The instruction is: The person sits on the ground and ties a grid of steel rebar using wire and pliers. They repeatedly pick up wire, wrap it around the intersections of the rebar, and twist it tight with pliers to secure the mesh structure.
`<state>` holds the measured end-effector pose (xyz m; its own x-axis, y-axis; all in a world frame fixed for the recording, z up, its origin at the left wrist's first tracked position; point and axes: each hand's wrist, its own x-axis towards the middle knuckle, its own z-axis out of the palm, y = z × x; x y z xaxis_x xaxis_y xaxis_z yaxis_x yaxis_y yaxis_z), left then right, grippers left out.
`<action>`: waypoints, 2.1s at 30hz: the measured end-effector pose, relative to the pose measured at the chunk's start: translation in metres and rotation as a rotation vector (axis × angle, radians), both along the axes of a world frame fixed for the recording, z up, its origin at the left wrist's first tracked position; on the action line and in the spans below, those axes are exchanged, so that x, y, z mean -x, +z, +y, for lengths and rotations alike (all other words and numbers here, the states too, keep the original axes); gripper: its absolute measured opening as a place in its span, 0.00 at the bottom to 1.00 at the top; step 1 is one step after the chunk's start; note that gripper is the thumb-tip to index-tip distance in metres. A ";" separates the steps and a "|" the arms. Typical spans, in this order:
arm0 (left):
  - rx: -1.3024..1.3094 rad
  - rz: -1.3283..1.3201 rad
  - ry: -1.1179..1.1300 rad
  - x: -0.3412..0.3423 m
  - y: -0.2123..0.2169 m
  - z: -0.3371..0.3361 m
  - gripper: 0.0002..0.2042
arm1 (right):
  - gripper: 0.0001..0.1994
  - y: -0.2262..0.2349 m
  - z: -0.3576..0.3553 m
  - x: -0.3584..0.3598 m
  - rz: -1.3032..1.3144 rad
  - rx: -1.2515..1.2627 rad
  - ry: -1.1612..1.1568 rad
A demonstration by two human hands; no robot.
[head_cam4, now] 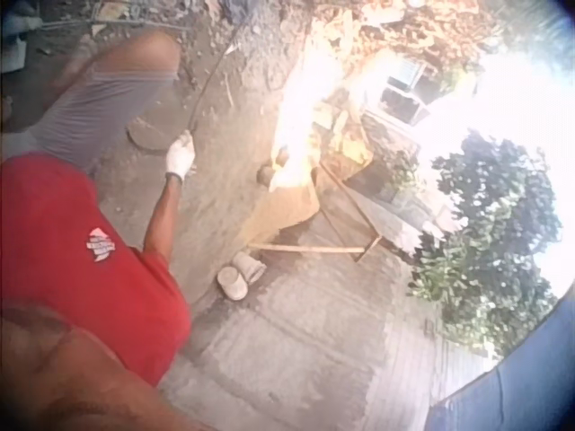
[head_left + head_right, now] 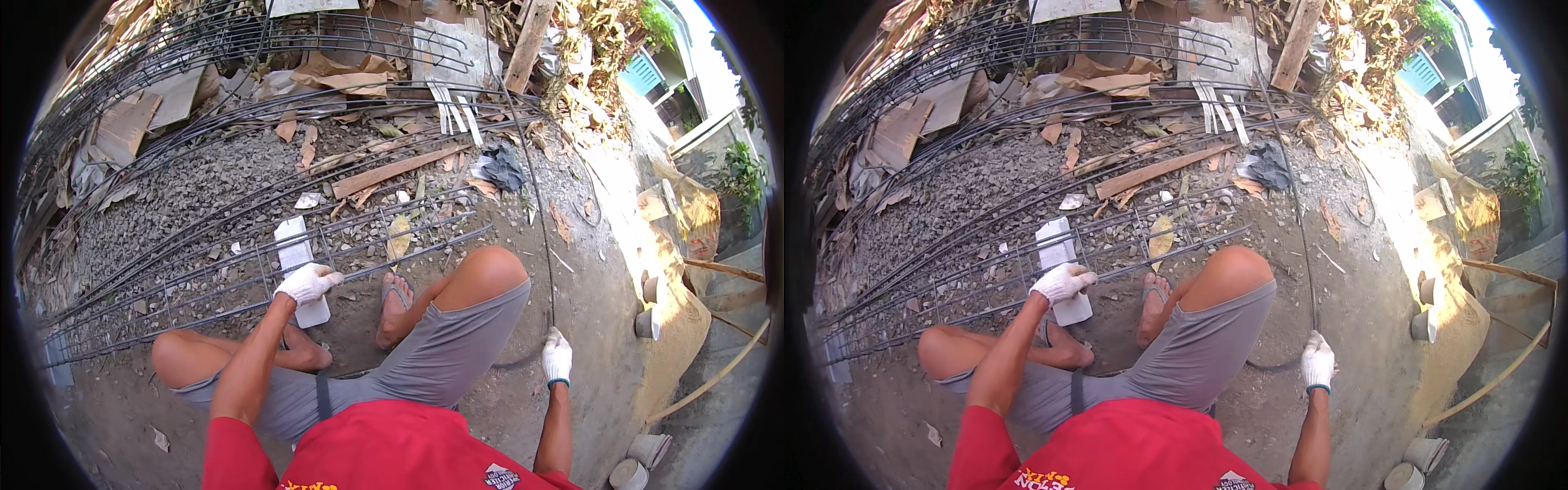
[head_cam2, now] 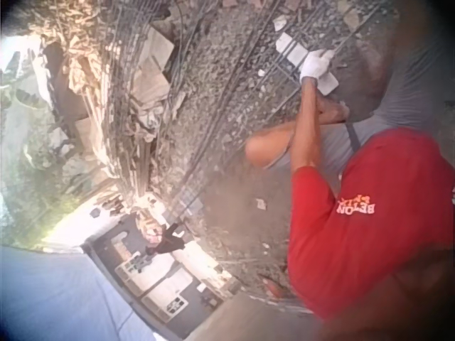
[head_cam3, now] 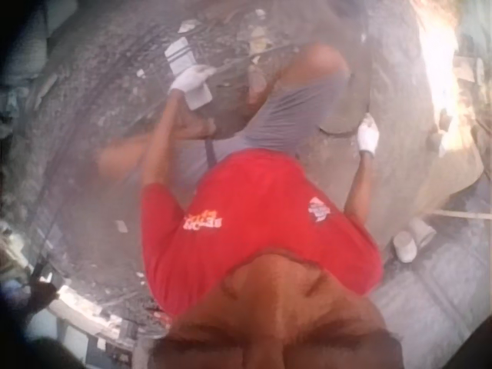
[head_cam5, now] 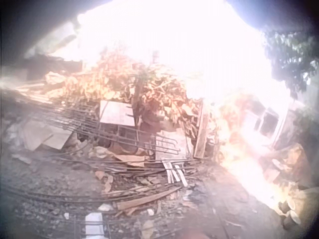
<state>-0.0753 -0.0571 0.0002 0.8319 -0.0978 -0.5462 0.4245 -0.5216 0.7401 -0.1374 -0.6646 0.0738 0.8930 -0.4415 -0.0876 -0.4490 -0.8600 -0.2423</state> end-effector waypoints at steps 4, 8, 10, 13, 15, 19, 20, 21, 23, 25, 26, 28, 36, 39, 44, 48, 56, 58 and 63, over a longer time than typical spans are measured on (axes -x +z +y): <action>-0.044 -0.107 -0.097 -0.008 -0.004 -0.001 0.21 | 0.24 -0.042 -0.050 0.003 -0.060 0.001 -0.058; -0.054 -0.052 -0.047 -0.004 0.006 -0.001 0.22 | 0.28 -0.088 -0.075 0.007 0.085 0.192 -0.173; -0.052 -0.042 -0.058 -0.004 0.011 -0.001 0.22 | 0.29 -0.122 -0.093 0.010 0.178 0.254 -0.193; -0.049 -0.029 -0.104 -0.010 0.006 -0.004 0.22 | 0.27 -0.147 -0.123 0.014 0.461 0.143 -0.177; -0.076 -0.033 -0.124 -0.009 0.004 -0.002 0.22 | 0.24 -0.163 -0.088 0.001 0.202 0.275 -0.347; -0.062 -0.025 -0.069 -0.007 0.006 -0.006 0.22 | 0.25 -0.115 0.039 -0.089 0.118 -0.511 -0.078; -0.042 0.001 -0.051 -0.010 0.008 -0.010 0.22 | 0.26 -0.112 0.064 -0.104 0.150 -0.796 -0.096; -0.035 0.009 -0.048 -0.011 0.007 -0.012 0.21 | 0.28 -0.105 0.099 -0.124 0.218 -1.037 -0.103; -0.014 0.011 -0.046 -0.018 0.007 -0.014 0.21 | 0.32 -0.086 0.148 -0.160 0.326 -1.258 -0.143; -0.026 -0.016 -0.050 -0.016 0.009 -0.008 0.20 | 0.33 -0.057 0.198 -0.198 0.443 -1.208 -0.136; -0.040 -0.028 -0.034 -0.010 0.011 -0.002 0.20 | 0.34 -0.054 0.224 -0.207 0.514 -1.182 -0.115; 0.012 0.035 0.025 -0.005 -0.005 0.000 0.18 | 0.34 -0.081 0.227 -0.218 0.393 -1.105 0.017; 0.024 -0.105 0.034 0.000 -0.015 0.001 0.20 | 0.31 -0.100 0.215 -0.212 0.460 -1.295 -0.113; 0.079 -0.113 0.069 0.006 -0.025 -0.004 0.19 | 0.29 -0.098 0.231 -0.210 0.332 -1.205 -0.232; 0.129 -0.043 0.091 0.001 -0.018 -0.008 0.14 | 0.27 -0.082 0.243 -0.208 0.317 -1.295 -0.288; 0.092 -0.073 0.058 -0.006 -0.027 -0.008 0.18 | 0.27 -0.094 0.234 -0.208 0.328 -1.380 -0.285; 0.071 -0.066 0.026 -0.005 -0.023 -0.004 0.18 | 0.26 -0.099 0.233 -0.206 0.303 -1.246 -0.225; 0.047 -0.092 0.007 -0.006 -0.029 -0.004 0.18 | 0.26 -0.100 0.232 -0.208 0.314 -1.230 -0.217; 0.052 -0.105 0.015 -0.009 -0.029 -0.008 0.18 | 0.26 -0.101 0.225 -0.213 0.337 -1.195 -0.207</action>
